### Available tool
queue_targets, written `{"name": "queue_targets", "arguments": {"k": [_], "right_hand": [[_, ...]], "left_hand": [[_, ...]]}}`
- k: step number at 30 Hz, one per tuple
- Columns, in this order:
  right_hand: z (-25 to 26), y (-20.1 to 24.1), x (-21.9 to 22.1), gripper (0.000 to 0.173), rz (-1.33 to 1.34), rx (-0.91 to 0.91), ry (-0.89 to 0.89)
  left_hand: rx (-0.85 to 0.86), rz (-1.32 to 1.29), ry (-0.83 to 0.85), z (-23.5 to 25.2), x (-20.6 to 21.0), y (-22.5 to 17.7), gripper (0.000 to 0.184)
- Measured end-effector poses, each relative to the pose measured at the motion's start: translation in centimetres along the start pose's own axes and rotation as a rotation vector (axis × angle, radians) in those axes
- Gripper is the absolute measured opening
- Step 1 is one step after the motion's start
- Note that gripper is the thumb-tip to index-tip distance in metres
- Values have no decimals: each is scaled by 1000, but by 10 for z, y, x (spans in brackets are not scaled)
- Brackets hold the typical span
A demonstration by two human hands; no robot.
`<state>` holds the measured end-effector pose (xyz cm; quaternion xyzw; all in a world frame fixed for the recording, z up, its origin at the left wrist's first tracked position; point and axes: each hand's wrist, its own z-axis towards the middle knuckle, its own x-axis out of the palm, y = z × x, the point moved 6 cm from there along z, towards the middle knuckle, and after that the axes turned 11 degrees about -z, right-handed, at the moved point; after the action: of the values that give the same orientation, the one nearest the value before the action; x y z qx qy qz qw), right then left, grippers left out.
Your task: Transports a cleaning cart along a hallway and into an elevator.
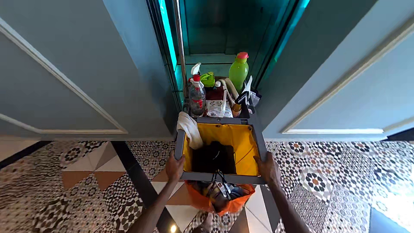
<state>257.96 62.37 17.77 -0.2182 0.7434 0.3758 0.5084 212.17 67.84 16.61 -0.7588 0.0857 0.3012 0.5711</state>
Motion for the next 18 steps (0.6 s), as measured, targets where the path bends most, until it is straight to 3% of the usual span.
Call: {"name": "queue_targets", "arguments": {"k": [5, 10, 14, 18], "right_hand": [[130, 76, -1, 72, 23, -124, 31], [249, 147, -19, 71, 0, -113, 79], [342, 203, -16, 71, -64, -125, 100], [427, 258, -16, 71, -88, -131, 120]], "left_hand": [[-14, -83, -47, 109, 48, -51, 61], [-82, -11, -42, 207, 93, -112, 63], [-89, -10, -88, 279, 117, -153, 63], [-200, 41, -173, 338, 140, -192, 62]]}}
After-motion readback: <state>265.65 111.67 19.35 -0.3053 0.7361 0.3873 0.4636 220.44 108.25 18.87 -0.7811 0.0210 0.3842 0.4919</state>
